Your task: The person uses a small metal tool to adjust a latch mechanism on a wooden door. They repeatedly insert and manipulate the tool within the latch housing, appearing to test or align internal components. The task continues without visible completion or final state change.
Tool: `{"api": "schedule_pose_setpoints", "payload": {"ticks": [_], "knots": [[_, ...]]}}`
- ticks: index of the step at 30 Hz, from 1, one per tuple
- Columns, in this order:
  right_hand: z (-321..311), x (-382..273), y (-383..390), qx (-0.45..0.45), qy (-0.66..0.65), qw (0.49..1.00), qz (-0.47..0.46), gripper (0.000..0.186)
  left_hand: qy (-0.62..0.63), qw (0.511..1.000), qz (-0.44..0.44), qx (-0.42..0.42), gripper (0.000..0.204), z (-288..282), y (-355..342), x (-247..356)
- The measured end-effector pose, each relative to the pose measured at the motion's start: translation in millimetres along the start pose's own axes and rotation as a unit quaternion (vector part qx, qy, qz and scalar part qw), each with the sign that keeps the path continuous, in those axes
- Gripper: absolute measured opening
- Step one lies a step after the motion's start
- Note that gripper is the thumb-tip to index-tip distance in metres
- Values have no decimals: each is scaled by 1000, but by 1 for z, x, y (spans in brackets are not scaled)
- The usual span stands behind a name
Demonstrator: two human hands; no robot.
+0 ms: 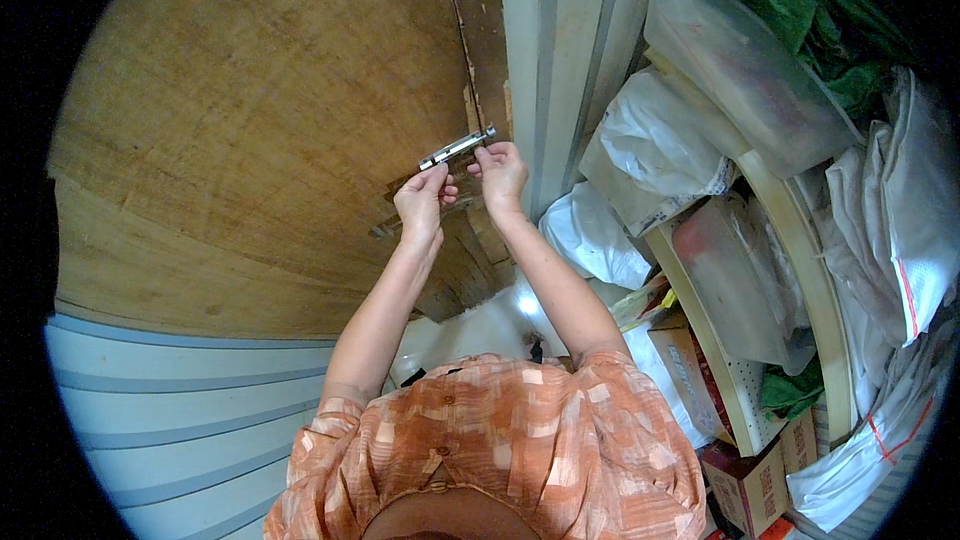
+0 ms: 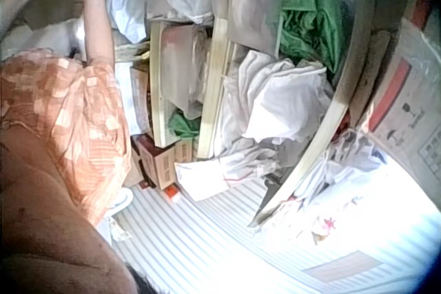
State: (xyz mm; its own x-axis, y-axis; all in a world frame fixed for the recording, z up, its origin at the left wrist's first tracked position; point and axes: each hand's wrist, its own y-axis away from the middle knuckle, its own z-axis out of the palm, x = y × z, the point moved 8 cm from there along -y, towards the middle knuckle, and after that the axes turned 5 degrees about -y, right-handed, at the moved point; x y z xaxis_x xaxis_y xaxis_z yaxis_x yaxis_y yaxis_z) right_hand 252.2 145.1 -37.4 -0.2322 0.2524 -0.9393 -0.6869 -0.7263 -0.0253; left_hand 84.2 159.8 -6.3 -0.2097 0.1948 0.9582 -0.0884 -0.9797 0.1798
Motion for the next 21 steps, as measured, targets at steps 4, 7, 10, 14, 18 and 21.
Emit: {"api": "schedule_pose_setpoints", "payload": {"ticks": [4,7,10,14,18,21], "knots": [[-1,3,-1,-4,-8,1000,-2,12,4,1000,-10,-6,14,2,1,1],[-1,4,-1,-1,-11,1000,5,12,5,1000,-19,-8,14,3,1,1],[-1,2,1,-1,-11,1000,4,12,-1,1000,-17,-11,14,2,0,0],[-1,-2,5,-2,1,1000,12,11,4,1000,-29,-5,14,4,4,1],[-2,0,3,-6,-2,1000,9,11,10,1000,-26,-6,13,5,4,1],[-2,2,0,-11,2,1000,2,11,7,1000,-17,4,13,6,0,0]]}}
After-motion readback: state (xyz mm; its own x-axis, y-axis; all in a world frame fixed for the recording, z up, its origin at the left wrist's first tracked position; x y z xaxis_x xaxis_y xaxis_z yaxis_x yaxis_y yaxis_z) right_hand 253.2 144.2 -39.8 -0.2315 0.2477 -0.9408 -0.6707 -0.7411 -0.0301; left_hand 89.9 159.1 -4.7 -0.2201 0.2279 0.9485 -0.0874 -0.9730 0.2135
